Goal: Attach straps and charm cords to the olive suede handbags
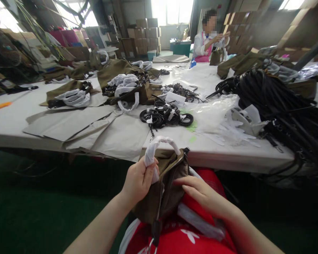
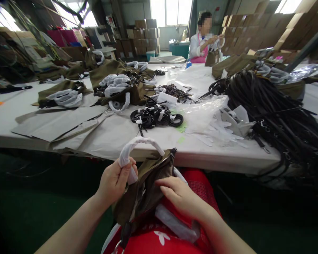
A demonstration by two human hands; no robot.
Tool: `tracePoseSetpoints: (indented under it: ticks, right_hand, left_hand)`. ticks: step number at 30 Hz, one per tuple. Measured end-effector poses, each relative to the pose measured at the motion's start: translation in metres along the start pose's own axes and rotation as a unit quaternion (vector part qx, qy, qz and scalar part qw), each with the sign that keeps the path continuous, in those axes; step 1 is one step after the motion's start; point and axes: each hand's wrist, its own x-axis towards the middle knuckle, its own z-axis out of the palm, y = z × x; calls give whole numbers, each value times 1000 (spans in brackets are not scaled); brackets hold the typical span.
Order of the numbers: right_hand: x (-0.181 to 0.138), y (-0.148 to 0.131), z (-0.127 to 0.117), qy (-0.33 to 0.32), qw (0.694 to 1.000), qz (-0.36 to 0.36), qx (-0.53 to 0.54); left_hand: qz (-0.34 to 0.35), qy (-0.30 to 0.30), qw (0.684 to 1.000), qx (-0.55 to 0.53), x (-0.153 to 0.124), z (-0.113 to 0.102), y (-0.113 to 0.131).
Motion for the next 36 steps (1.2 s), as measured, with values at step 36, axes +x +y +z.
tracePoseSetpoints:
  ticks: [36]
  right_hand:
    - [74,-38,1,-56,984,113,-123]
  left_hand:
    - [-214,-30,971,-102,38,26,-17]
